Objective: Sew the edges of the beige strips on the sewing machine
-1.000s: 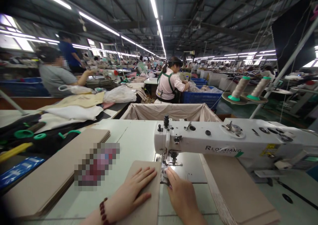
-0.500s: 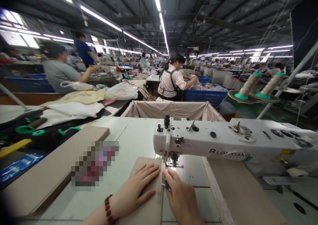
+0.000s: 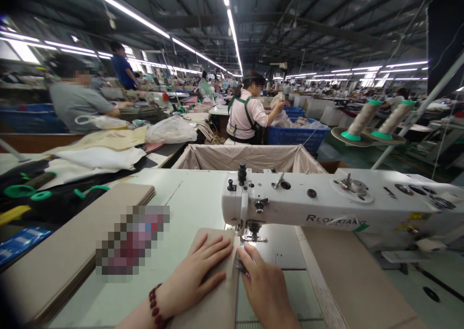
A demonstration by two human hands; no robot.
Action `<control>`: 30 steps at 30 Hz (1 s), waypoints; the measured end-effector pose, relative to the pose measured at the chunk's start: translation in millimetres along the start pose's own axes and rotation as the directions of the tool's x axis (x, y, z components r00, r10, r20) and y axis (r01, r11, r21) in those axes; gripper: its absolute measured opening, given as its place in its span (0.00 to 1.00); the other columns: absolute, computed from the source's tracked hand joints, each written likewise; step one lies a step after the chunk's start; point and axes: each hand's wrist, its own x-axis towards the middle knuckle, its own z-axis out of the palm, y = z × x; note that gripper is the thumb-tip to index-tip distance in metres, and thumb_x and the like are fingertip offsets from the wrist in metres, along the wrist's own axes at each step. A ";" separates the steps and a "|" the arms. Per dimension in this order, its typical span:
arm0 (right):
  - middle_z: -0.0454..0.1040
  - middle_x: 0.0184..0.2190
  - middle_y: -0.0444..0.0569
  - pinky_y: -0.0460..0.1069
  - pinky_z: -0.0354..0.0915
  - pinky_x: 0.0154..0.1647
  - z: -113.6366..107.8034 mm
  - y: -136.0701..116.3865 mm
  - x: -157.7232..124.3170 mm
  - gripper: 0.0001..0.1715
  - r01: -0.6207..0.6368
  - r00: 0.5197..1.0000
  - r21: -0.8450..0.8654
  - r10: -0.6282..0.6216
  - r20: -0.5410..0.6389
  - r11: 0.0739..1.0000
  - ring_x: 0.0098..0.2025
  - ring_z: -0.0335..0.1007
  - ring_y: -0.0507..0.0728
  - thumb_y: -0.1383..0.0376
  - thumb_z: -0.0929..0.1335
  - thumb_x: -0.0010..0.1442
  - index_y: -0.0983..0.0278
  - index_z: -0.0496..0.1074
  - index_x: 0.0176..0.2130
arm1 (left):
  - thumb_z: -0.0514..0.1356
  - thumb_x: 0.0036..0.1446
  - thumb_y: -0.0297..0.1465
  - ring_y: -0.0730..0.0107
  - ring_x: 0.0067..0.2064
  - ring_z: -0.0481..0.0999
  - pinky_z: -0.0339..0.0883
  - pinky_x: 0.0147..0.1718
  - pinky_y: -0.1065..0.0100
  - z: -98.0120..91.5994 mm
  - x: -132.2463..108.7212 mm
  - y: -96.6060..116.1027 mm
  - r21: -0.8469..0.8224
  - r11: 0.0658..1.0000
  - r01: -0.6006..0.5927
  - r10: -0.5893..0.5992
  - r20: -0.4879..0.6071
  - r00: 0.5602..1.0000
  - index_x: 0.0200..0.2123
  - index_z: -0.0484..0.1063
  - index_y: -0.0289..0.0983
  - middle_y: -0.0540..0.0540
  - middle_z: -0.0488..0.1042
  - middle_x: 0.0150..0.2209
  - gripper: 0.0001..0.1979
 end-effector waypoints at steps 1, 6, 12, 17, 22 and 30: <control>0.59 0.63 0.40 0.52 0.68 0.49 -0.4 -0.4 0.0 0.39 -0.002 1.000 -0.001 0.002 -0.002 1.000 0.50 0.70 0.57 0.77 0.61 0.58 0.50 0.55 0.63 | 0.54 0.66 0.38 0.53 0.66 0.54 0.39 0.64 0.42 -0.3 -0.1 -0.7 0.007 1.000 0.001 -0.001 -0.002 1.000 0.67 0.50 0.49 0.48 0.56 0.65 0.28; 0.60 0.62 0.41 0.52 0.67 0.51 -2.0 -1.9 1.3 0.40 0.000 1.000 0.008 0.000 -0.002 1.000 0.51 0.69 0.57 0.77 0.61 0.56 0.50 0.56 0.63 | 0.52 0.68 0.35 0.52 0.66 0.53 0.34 0.62 0.38 5.3 -2.2 -8.2 0.034 0.996 0.085 -0.082 -0.074 0.994 0.65 0.55 0.52 0.49 0.57 0.65 0.24; 0.59 0.63 0.42 0.52 0.69 0.47 -4.9 -1.8 -0.1 0.38 -0.001 1.000 -0.001 0.001 0.012 1.000 0.50 0.70 0.57 0.76 0.60 0.58 0.49 0.57 0.62 | 0.51 0.68 0.36 0.52 0.66 0.53 0.37 0.61 0.36 7.7 -3.7 -11.6 0.022 0.985 0.173 -0.170 -0.080 0.982 0.63 0.58 0.55 0.51 0.58 0.64 0.21; 0.59 0.62 0.42 0.53 0.69 0.46 -7.2 -3.5 0.4 0.37 -0.004 1.000 -0.012 0.005 0.023 1.000 0.50 0.70 0.58 0.76 0.61 0.57 0.50 0.58 0.62 | 0.52 0.68 0.36 0.52 0.65 0.53 0.36 0.61 0.36 4.4 -3.9 -9.1 0.016 0.986 0.167 -0.165 -0.067 0.984 0.63 0.58 0.55 0.50 0.57 0.65 0.21; 0.60 0.62 0.43 0.53 0.69 0.46 -5.6 -3.3 1.0 0.36 -0.004 1.000 -0.021 0.004 0.024 1.000 0.48 0.72 0.58 0.75 0.61 0.58 0.51 0.59 0.61 | 0.53 0.67 0.35 0.51 0.65 0.53 0.35 0.62 0.37 3.7 -4.9 -7.4 0.017 0.990 0.143 -0.141 -0.096 0.985 0.62 0.61 0.53 0.49 0.56 0.65 0.20; 0.60 0.62 0.42 0.52 0.69 0.45 -3.2 -0.6 -0.4 0.36 0.001 1.000 -0.019 -0.001 0.009 1.000 0.48 0.71 0.58 0.75 0.60 0.58 0.50 0.58 0.62 | 0.53 0.67 0.36 0.51 0.65 0.54 0.35 0.62 0.38 3.9 -5.6 -7.5 0.012 0.989 0.147 -0.145 -0.104 0.984 0.61 0.62 0.54 0.50 0.57 0.65 0.20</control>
